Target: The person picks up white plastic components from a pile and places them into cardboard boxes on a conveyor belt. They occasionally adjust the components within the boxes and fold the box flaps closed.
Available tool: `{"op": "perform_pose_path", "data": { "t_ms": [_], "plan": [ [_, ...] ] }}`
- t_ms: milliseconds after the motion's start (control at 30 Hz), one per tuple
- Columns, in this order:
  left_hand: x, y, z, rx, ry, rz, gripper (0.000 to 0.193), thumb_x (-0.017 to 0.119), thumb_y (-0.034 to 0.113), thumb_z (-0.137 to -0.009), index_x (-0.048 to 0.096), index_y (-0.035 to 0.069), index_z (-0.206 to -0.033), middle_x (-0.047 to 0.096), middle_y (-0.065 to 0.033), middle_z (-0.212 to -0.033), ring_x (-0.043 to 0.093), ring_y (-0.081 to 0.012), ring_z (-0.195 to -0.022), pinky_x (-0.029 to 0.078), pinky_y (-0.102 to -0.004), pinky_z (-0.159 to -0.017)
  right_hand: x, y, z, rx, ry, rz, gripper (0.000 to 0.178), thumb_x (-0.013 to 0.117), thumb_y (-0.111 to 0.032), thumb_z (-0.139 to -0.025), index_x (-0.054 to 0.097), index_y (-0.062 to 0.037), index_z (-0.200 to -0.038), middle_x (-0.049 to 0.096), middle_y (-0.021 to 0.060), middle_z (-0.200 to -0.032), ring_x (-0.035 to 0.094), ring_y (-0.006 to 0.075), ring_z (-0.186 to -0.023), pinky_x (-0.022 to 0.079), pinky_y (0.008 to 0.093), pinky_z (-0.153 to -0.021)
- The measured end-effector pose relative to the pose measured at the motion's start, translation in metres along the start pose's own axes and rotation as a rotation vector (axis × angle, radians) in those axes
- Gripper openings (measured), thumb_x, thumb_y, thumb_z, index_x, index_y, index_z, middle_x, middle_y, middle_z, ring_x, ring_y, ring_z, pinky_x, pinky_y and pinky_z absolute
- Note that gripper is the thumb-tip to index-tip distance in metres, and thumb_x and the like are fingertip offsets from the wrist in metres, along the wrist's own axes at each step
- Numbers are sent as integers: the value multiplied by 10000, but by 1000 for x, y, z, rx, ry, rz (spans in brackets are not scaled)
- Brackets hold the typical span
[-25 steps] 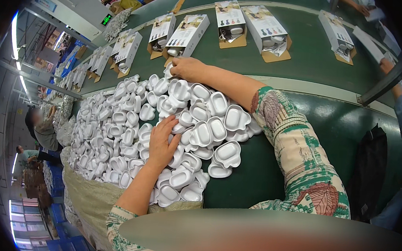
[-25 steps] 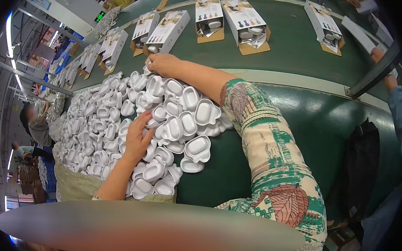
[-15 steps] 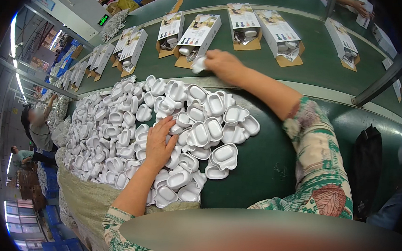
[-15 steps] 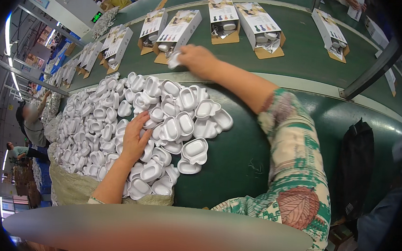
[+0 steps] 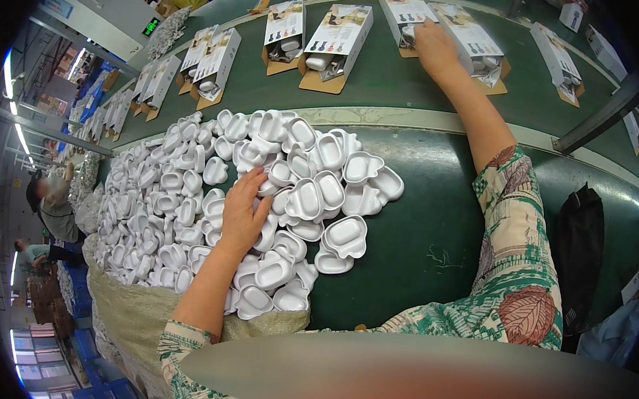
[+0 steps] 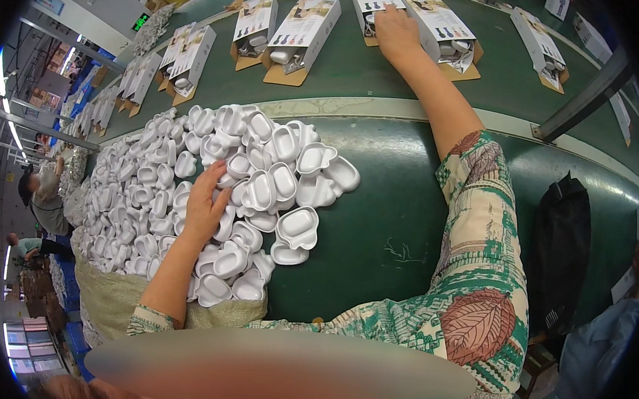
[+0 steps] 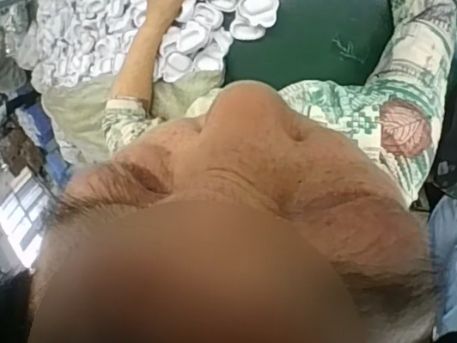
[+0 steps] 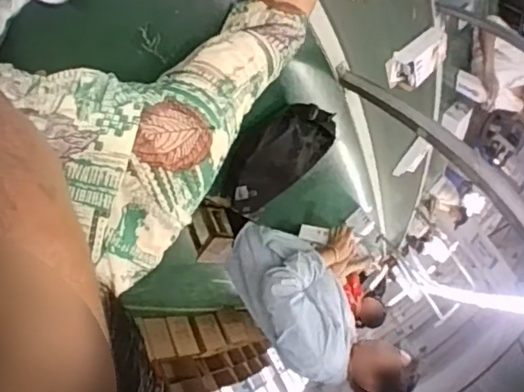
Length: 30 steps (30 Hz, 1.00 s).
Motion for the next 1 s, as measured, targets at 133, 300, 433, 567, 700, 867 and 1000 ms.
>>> {"op": "perform_pose_path", "data": {
  "t_ms": [133, 300, 433, 567, 700, 867, 1000],
  "plan": [
    [5, -5, -7, 22, 3, 18, 399, 586, 152, -808, 524, 20, -1179, 522, -157, -1262, 481, -328, -1150, 359, -407, -975, 6, 27, -3, -14, -24, 58, 132, 568, -79, -778, 629, -32, -885, 593, 150, -966, 610, 305, -906, 513, 427, -723],
    [25, -5, -38, 60, 7, -15, 404, 572, 193, -823, 529, 9, -1180, 515, -169, -1258, 485, -337, -1142, 371, -411, -960, 7, 56, 5, 23, 177, 94, 134, 566, -72, -787, 556, -43, -917, 566, 148, -928, 595, 321, -864, 501, 423, -692],
    [29, 6, -51, 32, 27, -36, 389, 570, 207, -831, 547, 2, -1161, 494, -190, -1269, 458, -383, -1134, 361, -424, -975, -36, -16, 56, -296, 51, -521, 234, 589, -45, -767, 557, -70, -997, 542, 121, -989, 567, 323, -915, 482, 393, -753],
    [23, 12, -51, 44, 38, -25, 389, 576, 195, -832, 543, 11, -1173, 499, -192, -1265, 471, -376, -1126, 365, -420, -973, -80, -81, 92, -545, -173, -805, 362, 656, -13, -700, 560, -74, -1043, 546, 101, -1023, 557, 307, -947, 477, 376, -795],
    [22, 19, -46, -32, 69, 113, 328, 603, 146, -816, 540, 18, -1111, 524, -196, -1229, 535, -360, -1039, 426, -395, -887, -64, -106, 98, -618, -329, -753, 442, 716, -76, -663, 550, -96, -1072, 549, 83, -1047, 515, 277, -1027, 435, 376, -843],
    [15, 17, -45, -20, 66, 103, 197, 658, 57, -751, 530, 29, -899, 587, -160, -1133, 600, -344, -885, 479, -390, -755, -66, -116, 104, -653, -180, -722, 303, 675, -107, -704, 558, -102, -984, 548, 75, -1045, 526, 262, -1014, 435, 375, -815],
    [6, 17, -47, 132, 34, -23, 161, 658, 32, -715, 534, 31, -818, 595, -143, -1106, 580, -349, -878, 457, -411, -759, -73, -115, 105, -869, -47, -659, 128, 554, -146, -751, 541, -96, -868, 539, 77, -1021, 540, 245, -963, 433, 354, -776]
  ]
}}
Point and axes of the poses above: each hand's wrist, its own z-axis away from the middle knuckle, its own x-axis out of the palm, y = z × x, the point moved 1 cm from there along -z, towards the middle knuckle
